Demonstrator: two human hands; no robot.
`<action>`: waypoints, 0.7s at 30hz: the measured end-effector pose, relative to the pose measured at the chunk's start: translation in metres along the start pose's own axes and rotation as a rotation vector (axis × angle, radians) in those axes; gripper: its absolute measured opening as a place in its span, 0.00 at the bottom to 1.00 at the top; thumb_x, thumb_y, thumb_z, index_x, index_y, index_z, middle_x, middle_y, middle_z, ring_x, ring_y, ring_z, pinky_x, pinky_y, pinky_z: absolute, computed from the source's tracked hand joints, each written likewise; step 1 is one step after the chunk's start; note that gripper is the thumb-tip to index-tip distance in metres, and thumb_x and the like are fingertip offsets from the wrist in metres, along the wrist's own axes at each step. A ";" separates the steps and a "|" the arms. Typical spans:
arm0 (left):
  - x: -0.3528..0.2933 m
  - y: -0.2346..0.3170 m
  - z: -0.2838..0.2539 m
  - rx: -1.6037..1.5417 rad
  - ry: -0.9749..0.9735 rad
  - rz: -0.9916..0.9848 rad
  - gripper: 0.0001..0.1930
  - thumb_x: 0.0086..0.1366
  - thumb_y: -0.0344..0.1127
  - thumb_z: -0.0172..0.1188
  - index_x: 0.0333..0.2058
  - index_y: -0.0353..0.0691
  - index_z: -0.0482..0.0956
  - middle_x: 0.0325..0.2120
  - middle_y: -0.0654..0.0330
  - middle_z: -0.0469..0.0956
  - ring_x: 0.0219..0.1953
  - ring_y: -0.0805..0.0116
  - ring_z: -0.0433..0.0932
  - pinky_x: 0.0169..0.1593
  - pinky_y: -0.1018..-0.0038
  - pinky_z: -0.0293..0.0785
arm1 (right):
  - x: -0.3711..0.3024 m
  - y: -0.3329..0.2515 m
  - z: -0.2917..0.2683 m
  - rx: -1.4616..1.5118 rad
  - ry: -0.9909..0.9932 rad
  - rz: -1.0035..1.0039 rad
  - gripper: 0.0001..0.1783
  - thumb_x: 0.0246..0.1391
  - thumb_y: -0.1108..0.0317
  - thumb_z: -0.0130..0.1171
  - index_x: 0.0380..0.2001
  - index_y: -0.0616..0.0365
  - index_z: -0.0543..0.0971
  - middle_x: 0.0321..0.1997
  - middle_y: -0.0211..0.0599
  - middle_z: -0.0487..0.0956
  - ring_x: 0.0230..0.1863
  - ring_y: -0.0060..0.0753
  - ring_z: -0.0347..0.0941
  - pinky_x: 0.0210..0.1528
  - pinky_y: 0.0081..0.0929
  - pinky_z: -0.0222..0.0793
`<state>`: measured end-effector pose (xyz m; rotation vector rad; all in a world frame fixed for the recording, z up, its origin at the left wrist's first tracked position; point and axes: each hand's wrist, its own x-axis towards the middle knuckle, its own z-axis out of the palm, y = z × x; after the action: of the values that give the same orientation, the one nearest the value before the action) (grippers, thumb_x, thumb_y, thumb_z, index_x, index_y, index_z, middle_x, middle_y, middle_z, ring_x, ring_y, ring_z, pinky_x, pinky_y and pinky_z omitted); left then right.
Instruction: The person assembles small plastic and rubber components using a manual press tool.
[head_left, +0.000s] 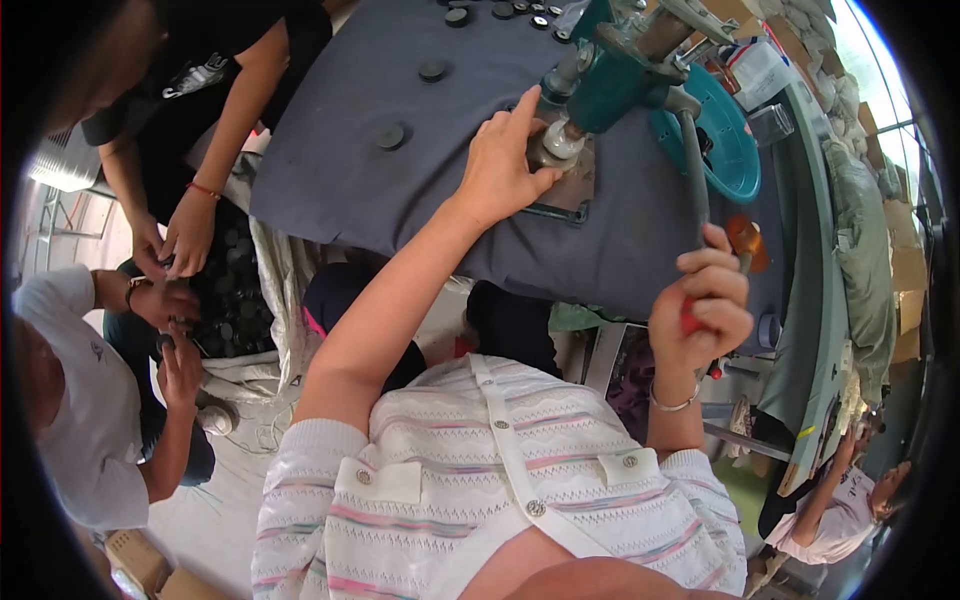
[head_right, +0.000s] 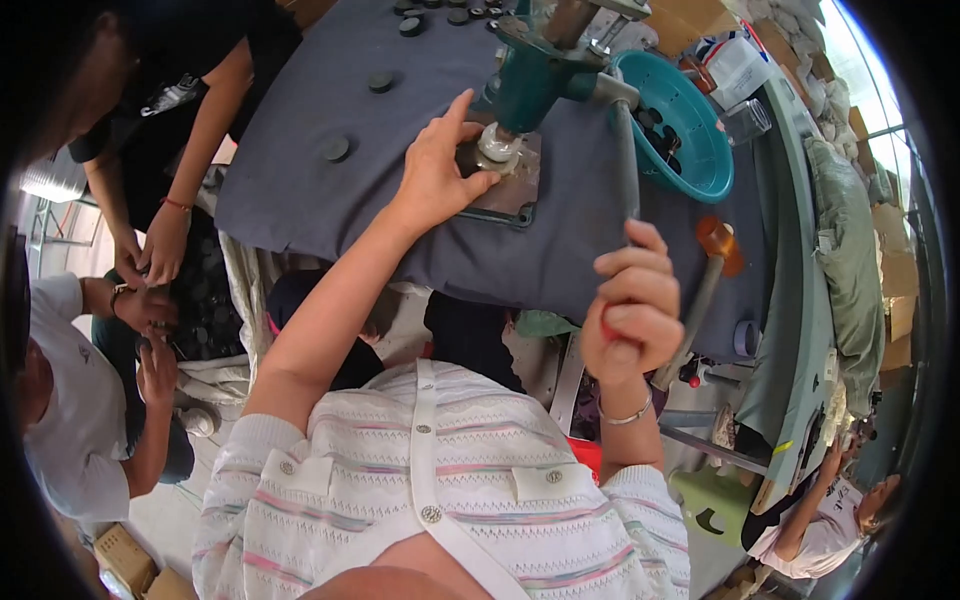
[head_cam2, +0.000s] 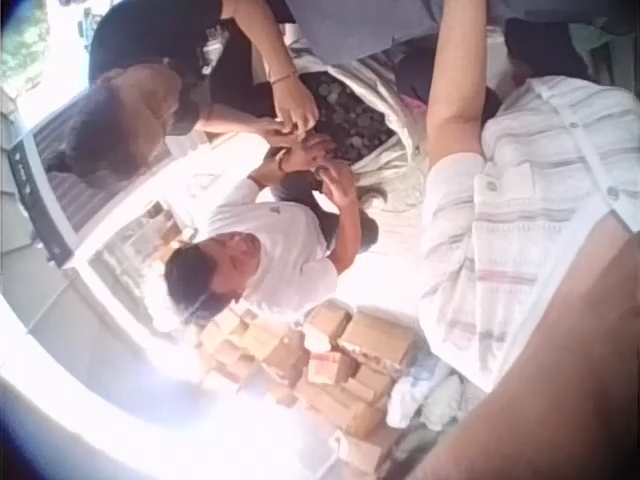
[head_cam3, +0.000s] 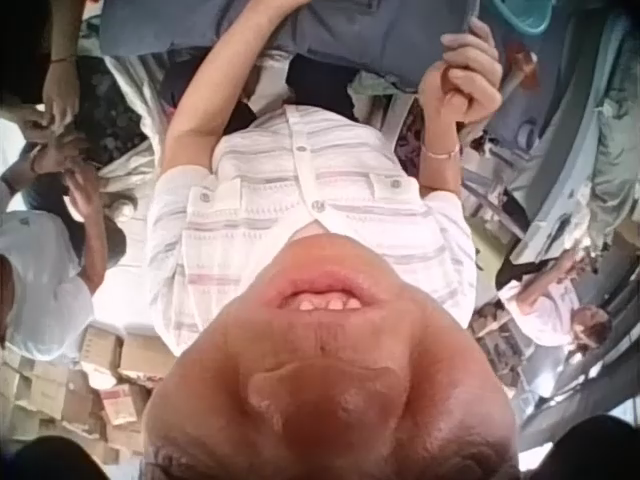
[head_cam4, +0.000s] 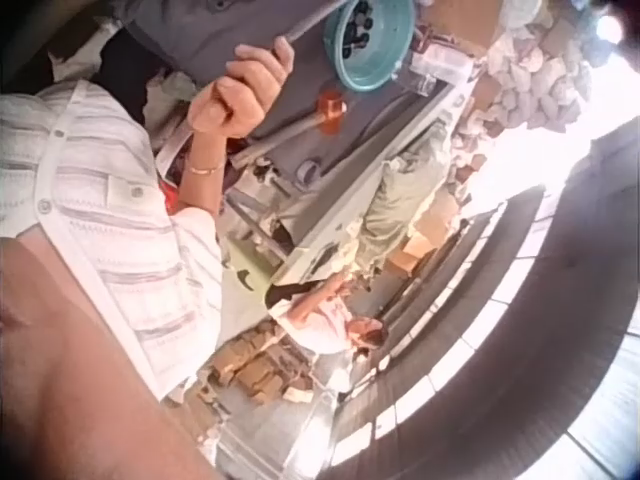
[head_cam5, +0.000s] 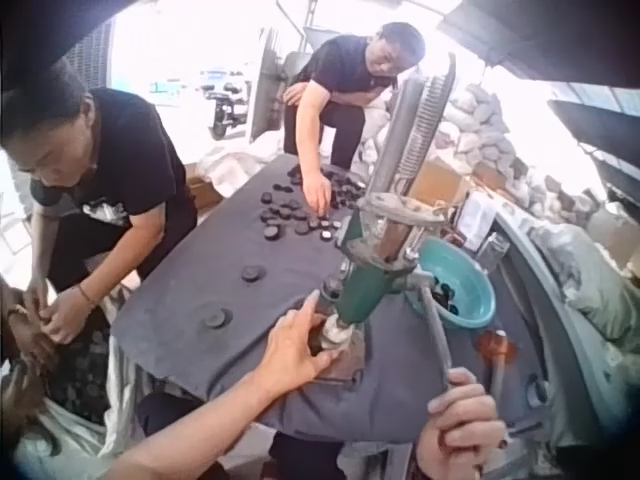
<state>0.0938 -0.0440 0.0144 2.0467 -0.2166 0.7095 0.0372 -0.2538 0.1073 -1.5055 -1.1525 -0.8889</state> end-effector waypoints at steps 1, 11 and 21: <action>0.002 0.004 -0.003 -0.003 -0.022 -0.033 0.50 0.39 0.32 0.71 0.62 0.37 0.54 0.39 0.57 0.78 0.43 0.55 0.72 0.50 0.64 0.67 | 0.019 -0.002 -0.001 0.001 0.002 0.006 0.14 0.61 0.55 0.46 0.29 0.53 0.64 0.24 0.36 0.65 0.28 0.39 0.68 0.49 0.54 0.65; 0.009 0.004 0.003 -0.070 0.004 -0.009 0.47 0.40 0.34 0.71 0.61 0.38 0.58 0.40 0.60 0.79 0.44 0.58 0.72 0.50 0.65 0.66 | 0.221 0.108 -0.001 0.333 0.371 0.435 0.11 0.59 0.63 0.47 0.33 0.60 0.72 0.27 0.38 0.72 0.23 0.28 0.64 0.26 0.25 0.59; -0.019 -0.002 -0.042 -0.772 0.066 -0.348 0.37 0.52 0.29 0.65 0.61 0.36 0.59 0.42 0.53 0.79 0.36 0.67 0.78 0.39 0.76 0.72 | 0.231 0.129 0.020 0.341 0.390 0.551 0.10 0.59 0.61 0.46 0.30 0.55 0.71 0.20 0.27 0.68 0.12 0.14 0.57 0.10 0.14 0.48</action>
<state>0.0624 -0.0101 0.0189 1.2741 -0.0714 0.3843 0.2243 -0.1879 0.2837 -1.2059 -0.5260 -0.5365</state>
